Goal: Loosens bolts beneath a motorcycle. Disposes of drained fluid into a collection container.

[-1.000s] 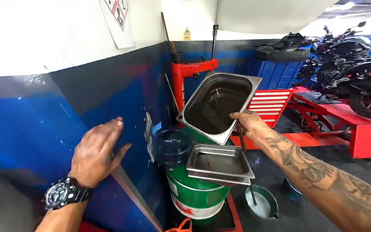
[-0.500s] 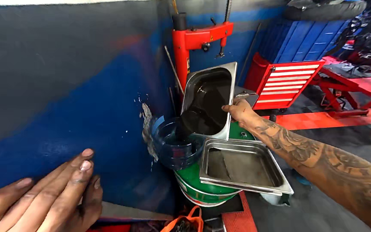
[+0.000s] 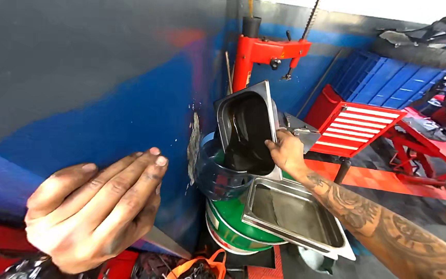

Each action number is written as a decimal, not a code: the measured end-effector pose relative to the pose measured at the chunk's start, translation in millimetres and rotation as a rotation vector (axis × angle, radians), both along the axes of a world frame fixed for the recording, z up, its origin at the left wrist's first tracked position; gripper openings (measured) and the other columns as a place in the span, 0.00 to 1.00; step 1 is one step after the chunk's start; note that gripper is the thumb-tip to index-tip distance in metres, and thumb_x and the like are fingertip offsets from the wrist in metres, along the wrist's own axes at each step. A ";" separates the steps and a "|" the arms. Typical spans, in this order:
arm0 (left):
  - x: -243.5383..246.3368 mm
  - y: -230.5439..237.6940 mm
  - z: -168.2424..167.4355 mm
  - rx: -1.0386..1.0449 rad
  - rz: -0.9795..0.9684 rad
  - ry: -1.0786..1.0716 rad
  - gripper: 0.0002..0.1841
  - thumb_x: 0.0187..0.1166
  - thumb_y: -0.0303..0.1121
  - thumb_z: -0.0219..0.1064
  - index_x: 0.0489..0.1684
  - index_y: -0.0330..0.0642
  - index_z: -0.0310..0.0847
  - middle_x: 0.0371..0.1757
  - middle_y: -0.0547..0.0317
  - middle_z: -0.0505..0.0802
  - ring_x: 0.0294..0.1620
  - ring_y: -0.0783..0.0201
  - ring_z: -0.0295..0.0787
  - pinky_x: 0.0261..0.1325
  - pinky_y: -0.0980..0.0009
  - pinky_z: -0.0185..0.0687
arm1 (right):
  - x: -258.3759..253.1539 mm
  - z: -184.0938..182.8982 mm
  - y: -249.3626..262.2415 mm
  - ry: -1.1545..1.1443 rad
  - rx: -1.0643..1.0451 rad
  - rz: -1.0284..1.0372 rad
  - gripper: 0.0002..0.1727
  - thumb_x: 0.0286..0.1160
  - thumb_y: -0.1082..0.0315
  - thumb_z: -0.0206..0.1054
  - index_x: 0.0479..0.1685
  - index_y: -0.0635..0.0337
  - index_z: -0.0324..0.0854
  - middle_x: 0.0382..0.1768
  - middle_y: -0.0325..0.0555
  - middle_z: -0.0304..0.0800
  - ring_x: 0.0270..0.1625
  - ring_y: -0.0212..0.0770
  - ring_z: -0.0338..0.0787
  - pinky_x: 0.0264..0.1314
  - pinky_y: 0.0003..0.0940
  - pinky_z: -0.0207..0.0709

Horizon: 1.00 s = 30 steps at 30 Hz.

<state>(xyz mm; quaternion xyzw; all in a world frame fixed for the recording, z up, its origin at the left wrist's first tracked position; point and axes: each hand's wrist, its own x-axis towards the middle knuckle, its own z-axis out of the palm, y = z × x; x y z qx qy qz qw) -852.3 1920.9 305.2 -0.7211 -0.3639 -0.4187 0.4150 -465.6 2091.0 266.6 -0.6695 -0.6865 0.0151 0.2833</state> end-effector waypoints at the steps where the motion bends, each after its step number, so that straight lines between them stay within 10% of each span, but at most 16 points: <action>1: 0.4 -0.2 0.4 0.002 -0.001 0.001 0.21 0.76 0.34 0.69 0.68 0.45 0.88 0.61 0.50 0.95 0.64 0.53 0.92 0.77 0.50 0.72 | -6.0 -5.9 -2.8 -0.019 0.016 0.019 0.15 0.74 0.53 0.72 0.43 0.56 0.90 0.56 0.55 0.90 0.48 0.60 0.91 0.46 0.67 0.83; 16: -0.3 0.2 -2.1 0.002 0.044 -0.007 0.19 0.76 0.34 0.68 0.66 0.45 0.90 0.59 0.50 0.96 0.61 0.52 0.93 0.76 0.48 0.73 | -88.9 -16.4 -64.4 -0.303 0.156 0.195 0.14 0.77 0.54 0.67 0.43 0.54 0.91 0.85 0.66 0.64 0.28 0.53 0.91 0.29 0.50 0.87; 30: 9.2 -3.8 11.8 0.007 0.034 0.025 0.19 0.77 0.34 0.68 0.65 0.44 0.90 0.59 0.53 0.96 0.62 0.58 0.91 0.79 0.54 0.69 | -136.6 -17.2 -60.0 -0.592 0.054 0.378 0.12 0.80 0.71 0.62 0.55 0.64 0.85 0.90 0.65 0.50 0.46 0.57 0.90 0.38 0.48 0.86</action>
